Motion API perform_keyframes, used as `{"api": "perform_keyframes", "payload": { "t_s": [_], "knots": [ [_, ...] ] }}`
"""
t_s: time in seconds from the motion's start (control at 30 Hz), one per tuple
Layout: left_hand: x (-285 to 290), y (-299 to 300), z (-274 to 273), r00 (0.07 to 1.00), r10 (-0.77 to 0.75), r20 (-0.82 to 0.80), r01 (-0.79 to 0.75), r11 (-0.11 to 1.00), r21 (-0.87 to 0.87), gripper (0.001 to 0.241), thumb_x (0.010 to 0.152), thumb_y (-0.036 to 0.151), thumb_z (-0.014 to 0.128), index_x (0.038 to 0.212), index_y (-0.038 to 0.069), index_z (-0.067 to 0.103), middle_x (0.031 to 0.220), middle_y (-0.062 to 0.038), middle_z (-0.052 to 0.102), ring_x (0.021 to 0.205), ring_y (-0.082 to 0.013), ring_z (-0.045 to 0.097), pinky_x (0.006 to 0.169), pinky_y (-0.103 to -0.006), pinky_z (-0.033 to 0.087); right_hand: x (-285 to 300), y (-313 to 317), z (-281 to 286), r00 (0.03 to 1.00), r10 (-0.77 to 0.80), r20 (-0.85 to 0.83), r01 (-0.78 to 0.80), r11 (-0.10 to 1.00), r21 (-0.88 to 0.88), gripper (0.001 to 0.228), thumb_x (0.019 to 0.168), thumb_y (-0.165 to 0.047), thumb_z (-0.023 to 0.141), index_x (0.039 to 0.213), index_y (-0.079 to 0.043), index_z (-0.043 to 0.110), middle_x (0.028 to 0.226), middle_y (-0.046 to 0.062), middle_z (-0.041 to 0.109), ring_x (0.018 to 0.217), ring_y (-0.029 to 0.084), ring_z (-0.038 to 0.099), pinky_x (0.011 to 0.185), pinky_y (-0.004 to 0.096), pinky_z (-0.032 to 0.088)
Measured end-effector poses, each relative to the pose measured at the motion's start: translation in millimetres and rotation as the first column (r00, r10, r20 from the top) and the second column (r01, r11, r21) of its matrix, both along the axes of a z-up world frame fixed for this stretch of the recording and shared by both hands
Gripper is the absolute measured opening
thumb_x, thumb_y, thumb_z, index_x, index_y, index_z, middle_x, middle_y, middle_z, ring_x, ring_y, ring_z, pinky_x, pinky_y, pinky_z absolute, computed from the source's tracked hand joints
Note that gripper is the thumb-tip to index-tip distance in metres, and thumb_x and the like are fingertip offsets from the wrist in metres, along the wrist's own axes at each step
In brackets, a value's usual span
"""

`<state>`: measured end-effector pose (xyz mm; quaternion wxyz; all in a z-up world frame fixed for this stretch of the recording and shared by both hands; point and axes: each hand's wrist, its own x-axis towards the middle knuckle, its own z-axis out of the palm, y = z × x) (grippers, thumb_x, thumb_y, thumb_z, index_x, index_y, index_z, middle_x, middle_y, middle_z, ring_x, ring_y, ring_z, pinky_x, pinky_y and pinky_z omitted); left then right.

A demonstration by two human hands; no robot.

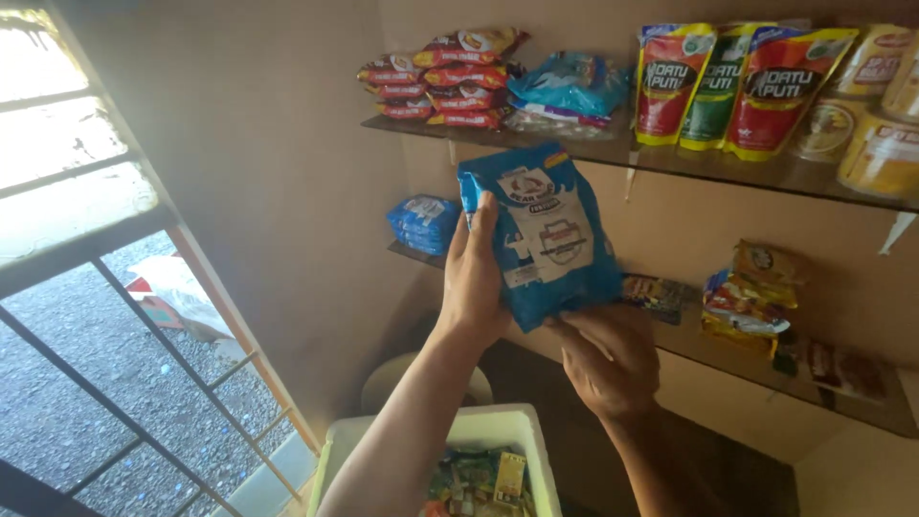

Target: Transfer items from a cooler and arrange them on pantry shelves.

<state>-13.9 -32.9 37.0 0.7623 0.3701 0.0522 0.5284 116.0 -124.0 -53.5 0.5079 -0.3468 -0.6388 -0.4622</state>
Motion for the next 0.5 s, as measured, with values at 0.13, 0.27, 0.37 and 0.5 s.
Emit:
{"api": "perform_keyframes", "payload": {
  "t_s": [0.13,0.27,0.37,0.5],
  "knots": [
    [-2,9,-9,0.998,0.058,-0.002,-0.057,0.997,0.048,0.046,0.102,0.041,0.053,0.135,0.010,0.054,0.118,-0.010,0.067,0.102,-0.0219,0.069,0.086,-0.0398,0.061,6,4,-8,1.000,0.008,-0.016,-0.009,0.997,-0.072,0.037,0.075,0.008,0.075,0.105,-0.012,0.078,0.104,0.006,0.071,0.095,0.027,0.068,0.086,0.042,0.056],
    [-6,17,-20,0.995,0.094,0.013,-0.095,0.976,0.197,0.045,0.107,0.038,0.051,0.141,0.009,0.054,0.119,-0.007,0.064,0.107,-0.0170,0.064,0.093,-0.0358,0.056,13,0,-11,0.970,0.239,-0.050,-0.242,0.909,-0.340,0.030,0.080,-0.005,0.082,0.108,-0.012,0.075,0.105,0.007,0.074,0.097,0.022,0.071,0.085,0.036,0.057],
    [-14,22,-19,0.997,0.067,0.030,-0.073,0.966,0.248,0.044,0.109,0.037,0.049,0.143,0.009,0.053,0.122,-0.007,0.063,0.110,-0.0160,0.062,0.097,-0.0347,0.054,9,-2,2,0.887,0.344,-0.308,-0.418,0.882,-0.218,0.031,0.092,-0.011,0.079,0.120,-0.011,0.066,0.116,0.008,0.070,0.109,0.020,0.069,0.097,0.035,0.057],
    [-16,30,-32,1.000,-0.008,-0.019,0.011,0.986,0.165,0.048,0.108,0.037,0.049,0.146,0.009,0.050,0.128,-0.005,0.062,0.117,-0.0164,0.061,0.101,-0.0362,0.053,2,-2,21,0.409,0.501,-0.762,-0.828,0.556,-0.079,0.057,0.099,-0.026,0.070,0.143,-0.003,0.043,0.137,0.011,0.056,0.125,0.021,0.058,0.104,0.037,0.050]
  ]
}}
